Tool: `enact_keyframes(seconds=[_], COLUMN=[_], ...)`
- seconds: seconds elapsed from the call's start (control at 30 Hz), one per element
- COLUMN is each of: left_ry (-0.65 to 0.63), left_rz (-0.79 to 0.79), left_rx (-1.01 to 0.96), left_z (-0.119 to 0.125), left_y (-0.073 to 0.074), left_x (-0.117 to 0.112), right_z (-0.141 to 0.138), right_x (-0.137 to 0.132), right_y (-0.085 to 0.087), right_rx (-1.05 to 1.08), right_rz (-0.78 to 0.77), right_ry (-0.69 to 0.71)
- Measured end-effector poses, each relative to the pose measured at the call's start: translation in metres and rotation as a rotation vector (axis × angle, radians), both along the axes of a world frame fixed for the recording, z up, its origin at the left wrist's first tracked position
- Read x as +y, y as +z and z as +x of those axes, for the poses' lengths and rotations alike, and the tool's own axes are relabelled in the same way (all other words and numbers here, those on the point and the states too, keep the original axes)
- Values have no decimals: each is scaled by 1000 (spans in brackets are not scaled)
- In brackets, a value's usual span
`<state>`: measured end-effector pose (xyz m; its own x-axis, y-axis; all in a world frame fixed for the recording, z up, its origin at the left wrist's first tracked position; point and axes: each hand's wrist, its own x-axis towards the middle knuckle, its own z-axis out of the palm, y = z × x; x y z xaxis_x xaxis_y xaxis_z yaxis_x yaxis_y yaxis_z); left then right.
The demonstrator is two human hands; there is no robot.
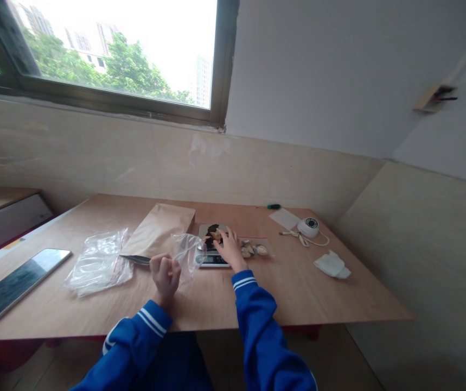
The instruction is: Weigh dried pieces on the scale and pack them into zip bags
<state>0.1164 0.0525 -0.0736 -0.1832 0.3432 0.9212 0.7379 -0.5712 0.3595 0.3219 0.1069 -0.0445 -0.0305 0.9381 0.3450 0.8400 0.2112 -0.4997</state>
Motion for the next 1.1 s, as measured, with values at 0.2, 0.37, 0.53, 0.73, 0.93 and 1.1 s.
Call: enact_keyframes(seconds=[0.2, 0.37, 0.53, 0.73, 0.93, 1.1], left_ry=[39, 67, 59, 33, -77, -74], left_rz=[-48, -87, -111, -152, -158, -162], left_rx=[-25, -25, -62, -82, -149, -169], left_z=[0, 0, 1, 2, 3, 4], left_y=[1, 3, 5, 4, 7, 7], left_x=[2, 4, 5, 5, 4, 3], right_z=[0, 4, -1, -26, -50, -63], right_x=[11, 8, -1, -28, -48, -53], right_y=[-6, -1, 13, 52, 68, 67], right_rx=[62, 147, 306, 1189, 1259, 1024], right_rz=[25, 54, 85, -214, -566, -542], right_ry=[-2, -46, -96, 234, 403, 313])
